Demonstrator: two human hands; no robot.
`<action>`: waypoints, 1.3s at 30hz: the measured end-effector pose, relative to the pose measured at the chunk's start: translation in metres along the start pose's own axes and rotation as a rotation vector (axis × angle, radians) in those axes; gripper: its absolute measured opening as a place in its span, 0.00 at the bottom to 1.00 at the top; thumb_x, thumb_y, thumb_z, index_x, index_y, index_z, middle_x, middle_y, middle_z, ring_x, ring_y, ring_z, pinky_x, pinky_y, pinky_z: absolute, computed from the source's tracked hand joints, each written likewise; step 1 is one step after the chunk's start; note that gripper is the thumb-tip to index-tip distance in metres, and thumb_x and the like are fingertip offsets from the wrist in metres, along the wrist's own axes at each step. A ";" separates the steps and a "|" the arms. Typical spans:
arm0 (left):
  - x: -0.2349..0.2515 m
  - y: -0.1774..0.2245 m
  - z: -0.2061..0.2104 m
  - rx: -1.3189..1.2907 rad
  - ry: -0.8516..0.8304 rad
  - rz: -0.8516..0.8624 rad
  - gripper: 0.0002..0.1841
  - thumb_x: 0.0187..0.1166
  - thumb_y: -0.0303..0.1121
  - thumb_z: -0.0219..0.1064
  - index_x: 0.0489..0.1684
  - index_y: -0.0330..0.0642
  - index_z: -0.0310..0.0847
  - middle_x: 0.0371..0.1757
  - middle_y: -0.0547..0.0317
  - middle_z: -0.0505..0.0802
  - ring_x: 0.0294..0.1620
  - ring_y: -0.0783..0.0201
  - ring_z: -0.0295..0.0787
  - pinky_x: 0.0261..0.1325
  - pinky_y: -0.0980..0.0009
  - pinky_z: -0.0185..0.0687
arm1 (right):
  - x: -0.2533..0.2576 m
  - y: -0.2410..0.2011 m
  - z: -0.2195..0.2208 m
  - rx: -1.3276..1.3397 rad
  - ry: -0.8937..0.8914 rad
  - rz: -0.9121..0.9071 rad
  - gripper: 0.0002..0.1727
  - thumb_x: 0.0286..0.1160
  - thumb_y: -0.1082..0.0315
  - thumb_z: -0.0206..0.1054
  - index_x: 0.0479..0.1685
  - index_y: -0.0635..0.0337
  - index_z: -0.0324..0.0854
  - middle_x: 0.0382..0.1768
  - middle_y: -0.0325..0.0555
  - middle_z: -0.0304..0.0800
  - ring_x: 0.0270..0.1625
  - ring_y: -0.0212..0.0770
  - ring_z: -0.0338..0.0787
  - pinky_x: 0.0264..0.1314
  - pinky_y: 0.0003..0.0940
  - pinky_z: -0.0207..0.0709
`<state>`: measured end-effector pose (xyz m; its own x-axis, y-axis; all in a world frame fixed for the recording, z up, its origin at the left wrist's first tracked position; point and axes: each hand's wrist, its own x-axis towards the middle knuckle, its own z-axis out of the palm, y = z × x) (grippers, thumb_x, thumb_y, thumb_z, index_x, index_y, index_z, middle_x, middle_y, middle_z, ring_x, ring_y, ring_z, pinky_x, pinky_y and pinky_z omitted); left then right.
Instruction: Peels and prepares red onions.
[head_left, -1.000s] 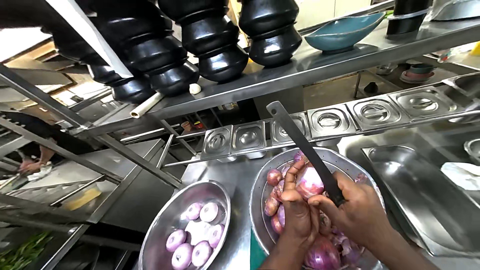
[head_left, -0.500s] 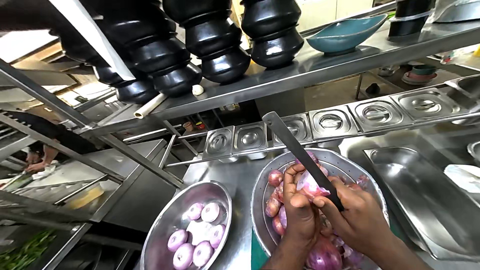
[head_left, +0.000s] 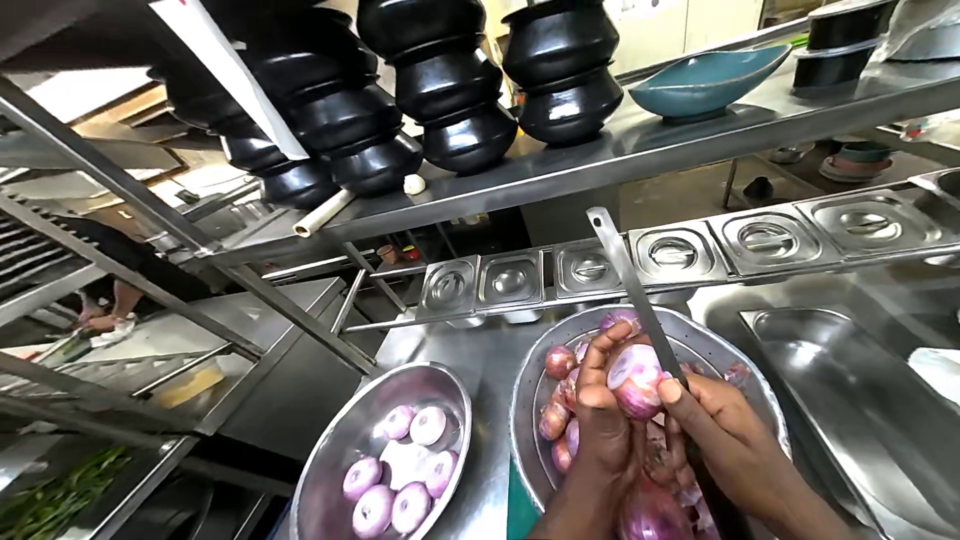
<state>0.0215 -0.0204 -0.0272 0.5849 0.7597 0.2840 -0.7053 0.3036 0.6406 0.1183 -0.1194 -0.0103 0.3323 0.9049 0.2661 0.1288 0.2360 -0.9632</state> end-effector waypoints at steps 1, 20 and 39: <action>0.001 0.000 0.000 -0.004 -0.008 0.021 0.46 0.50 0.68 0.82 0.67 0.48 0.79 0.55 0.49 0.92 0.51 0.60 0.93 0.53 0.64 0.90 | 0.000 0.002 0.001 -0.029 0.020 -0.022 0.29 0.87 0.35 0.52 0.31 0.49 0.80 0.15 0.35 0.82 0.13 0.34 0.84 0.13 0.33 0.83; 0.014 0.006 -0.009 0.079 0.158 0.052 0.54 0.44 0.87 0.62 0.63 0.49 0.77 0.49 0.50 0.93 0.44 0.57 0.94 0.45 0.61 0.92 | 0.004 0.012 -0.001 -0.723 0.154 -0.274 0.45 0.62 0.14 0.53 0.24 0.52 0.79 0.10 0.37 0.70 0.12 0.38 0.74 0.12 0.43 0.68; 0.011 0.005 -0.004 0.466 0.045 0.199 0.56 0.55 0.87 0.52 0.71 0.47 0.77 0.61 0.53 0.92 0.57 0.60 0.91 0.58 0.65 0.87 | 0.003 0.006 0.000 -0.961 0.248 -0.547 0.35 0.88 0.33 0.41 0.22 0.49 0.73 0.07 0.35 0.65 0.09 0.37 0.72 0.09 0.38 0.60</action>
<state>0.0224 -0.0086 -0.0232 0.4322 0.8041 0.4083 -0.5415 -0.1307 0.8305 0.1203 -0.1159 -0.0151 0.1735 0.6436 0.7455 0.9422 0.1118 -0.3158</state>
